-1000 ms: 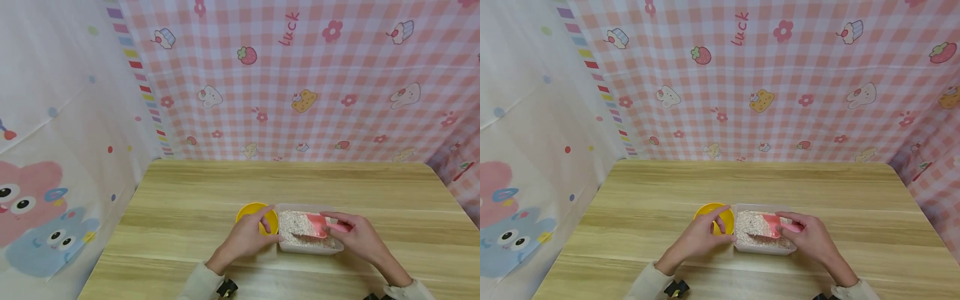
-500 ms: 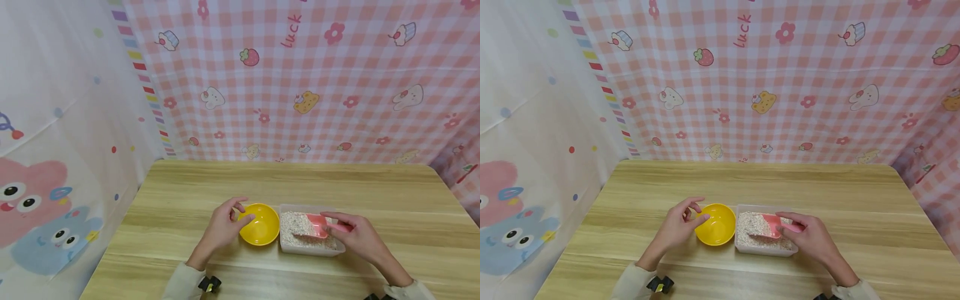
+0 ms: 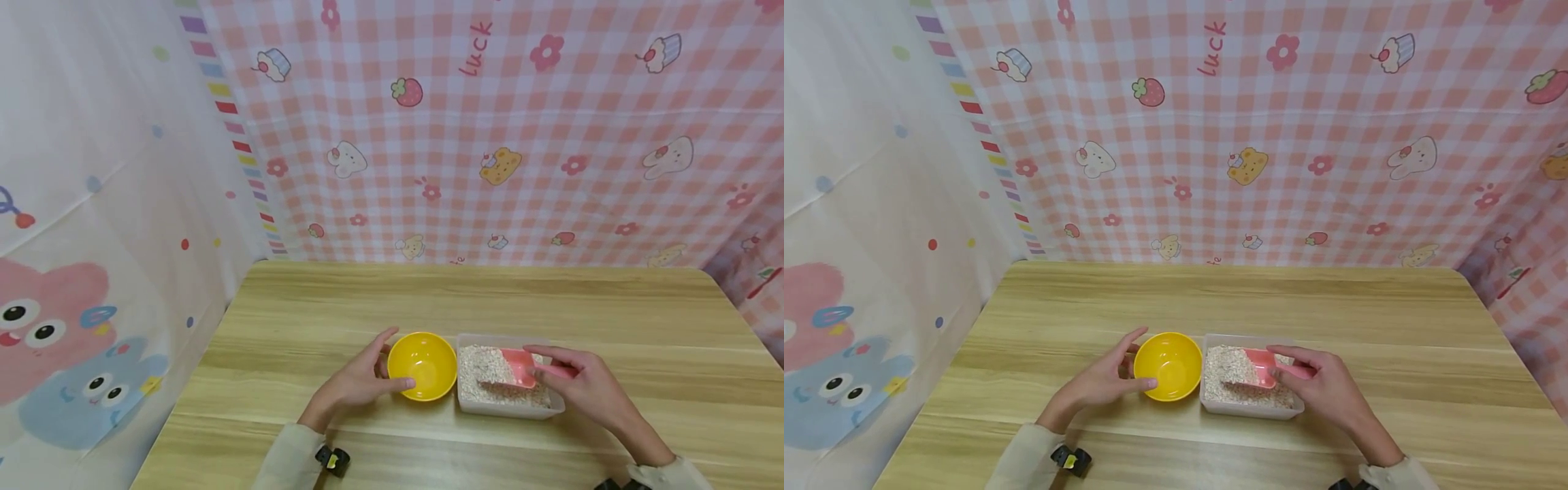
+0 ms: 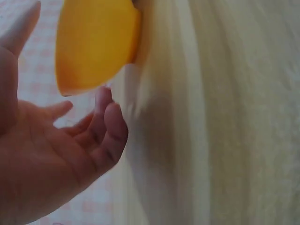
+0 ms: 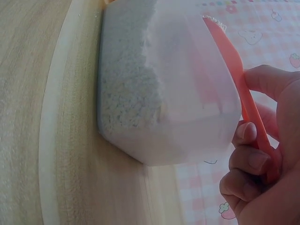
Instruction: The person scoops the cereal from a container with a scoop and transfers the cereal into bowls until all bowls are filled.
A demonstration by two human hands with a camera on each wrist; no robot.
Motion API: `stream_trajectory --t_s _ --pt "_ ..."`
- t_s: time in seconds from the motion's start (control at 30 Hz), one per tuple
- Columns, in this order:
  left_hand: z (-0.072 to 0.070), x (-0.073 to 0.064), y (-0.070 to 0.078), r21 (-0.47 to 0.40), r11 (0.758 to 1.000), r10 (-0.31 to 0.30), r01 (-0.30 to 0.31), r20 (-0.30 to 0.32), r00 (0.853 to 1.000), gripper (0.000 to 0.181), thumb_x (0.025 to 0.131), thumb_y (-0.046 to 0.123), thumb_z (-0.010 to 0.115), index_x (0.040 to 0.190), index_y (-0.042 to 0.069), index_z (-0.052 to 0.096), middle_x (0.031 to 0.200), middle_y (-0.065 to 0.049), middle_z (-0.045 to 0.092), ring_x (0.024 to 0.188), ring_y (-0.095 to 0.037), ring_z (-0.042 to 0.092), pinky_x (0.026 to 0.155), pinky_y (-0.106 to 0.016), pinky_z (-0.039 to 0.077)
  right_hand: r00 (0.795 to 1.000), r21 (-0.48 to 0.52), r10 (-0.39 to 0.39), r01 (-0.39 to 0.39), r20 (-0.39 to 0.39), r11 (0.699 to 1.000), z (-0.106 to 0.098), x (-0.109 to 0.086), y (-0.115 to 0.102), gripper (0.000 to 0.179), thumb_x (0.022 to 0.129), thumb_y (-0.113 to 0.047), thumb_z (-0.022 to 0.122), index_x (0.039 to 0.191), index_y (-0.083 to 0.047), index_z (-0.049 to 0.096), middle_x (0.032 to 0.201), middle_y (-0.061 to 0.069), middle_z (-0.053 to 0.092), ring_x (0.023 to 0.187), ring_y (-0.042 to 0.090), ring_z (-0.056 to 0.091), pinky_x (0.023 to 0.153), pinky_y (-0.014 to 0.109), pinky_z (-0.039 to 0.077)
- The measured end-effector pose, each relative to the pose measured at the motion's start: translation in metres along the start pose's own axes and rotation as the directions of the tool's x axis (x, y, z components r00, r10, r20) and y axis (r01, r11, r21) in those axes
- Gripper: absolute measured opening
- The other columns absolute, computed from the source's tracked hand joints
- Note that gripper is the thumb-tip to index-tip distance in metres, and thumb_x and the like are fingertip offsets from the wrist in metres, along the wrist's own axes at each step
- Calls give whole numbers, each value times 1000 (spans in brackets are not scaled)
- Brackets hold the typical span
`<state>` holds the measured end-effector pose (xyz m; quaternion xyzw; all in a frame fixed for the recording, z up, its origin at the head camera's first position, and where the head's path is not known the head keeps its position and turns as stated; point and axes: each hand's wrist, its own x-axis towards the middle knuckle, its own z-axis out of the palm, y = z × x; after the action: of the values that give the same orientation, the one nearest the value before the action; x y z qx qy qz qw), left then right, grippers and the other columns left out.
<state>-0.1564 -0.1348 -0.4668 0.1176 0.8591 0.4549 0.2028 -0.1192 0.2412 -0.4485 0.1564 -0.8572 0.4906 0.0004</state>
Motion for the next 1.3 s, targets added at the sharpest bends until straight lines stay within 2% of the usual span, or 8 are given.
stream_trajectory --t_s 0.07,0.13,0.2,0.27,0.57,0.83,1.17,1.3 --pt "1 1 -3 -6 1000 2 -1 33 999 103 80 46 81 158 25 17 131 -9 51 100 -22 53 83 -37 48 1000 7 -1 1 1 1000 0 0 0 34 92 -15 71 125 -9 68 59 -12 36 49 -2 27 39 23 30" --pt "3 2 -4 -17 1000 4 -3 56 998 107 79 45 82 159 29 13 144 -12 46 117 -26 51 98 -46 45 1000 16 -3 3 3 1000 0 0 1 34 92 -14 71 125 -9 68 59 -12 38 49 -2 27 39 23 30" --pt "4 3 -4 -35 999 8 -6 69 998 110 77 46 84 159 32 12 155 -13 36 134 -29 42 111 -54 34 1000 24 -6 6 5 1000 -1 1 1 34 92 -13 71 125 -8 68 58 -12 38 49 -2 27 39 23 31" --pt "5 4 -3 -58 998 19 -14 79 997 114 74 46 86 159 33 11 161 -11 26 143 -30 33 116 -58 23 1000 31 -9 9 6 999 -1 1 1 34 92 -13 71 125 -7 68 58 -12 39 50 -2 27 39 24 31" --pt "8 9 -4 -70 996 61 -52 146 987 121 71 37 90 159 32 8 161 -8 28 143 -31 34 116 -59 22 1000 14 -6 5 17 1000 -3 5 -1 33 93 -14 70 125 -8 68 55 -12 32 48 -3 24 38 24 29" --pt "9 10 -6 -56 997 63 -55 135 989 117 70 39 90 158 35 12 158 -6 34 138 -29 40 115 -58 26 1000 -56 -19 19 2 998 -8 9 -5 31 91 -15 72 122 -9 70 56 -13 29 48 -3 25 37 22 29" --pt "10 9 -5 -55 997 53 -47 118 992 113 71 37 90 157 37 15 157 -6 36 137 -28 41 114 -58 27 999 -32 -32 33 30 999 -12 16 -21 31 93 -14 70 123 -9 69 56 -13 29 48 -2 24 38 23 29" --pt "10 9 -5 -41 998 43 -38 110 993 113 70 40 90 156 39 16 156 -7 37 137 -29 41 114 -59 27 999 -43 -9 11 41 999 -11 21 -29 31 93 -19 71 123 -12 70 56 -12 30 49 -1 27 40 24 31"
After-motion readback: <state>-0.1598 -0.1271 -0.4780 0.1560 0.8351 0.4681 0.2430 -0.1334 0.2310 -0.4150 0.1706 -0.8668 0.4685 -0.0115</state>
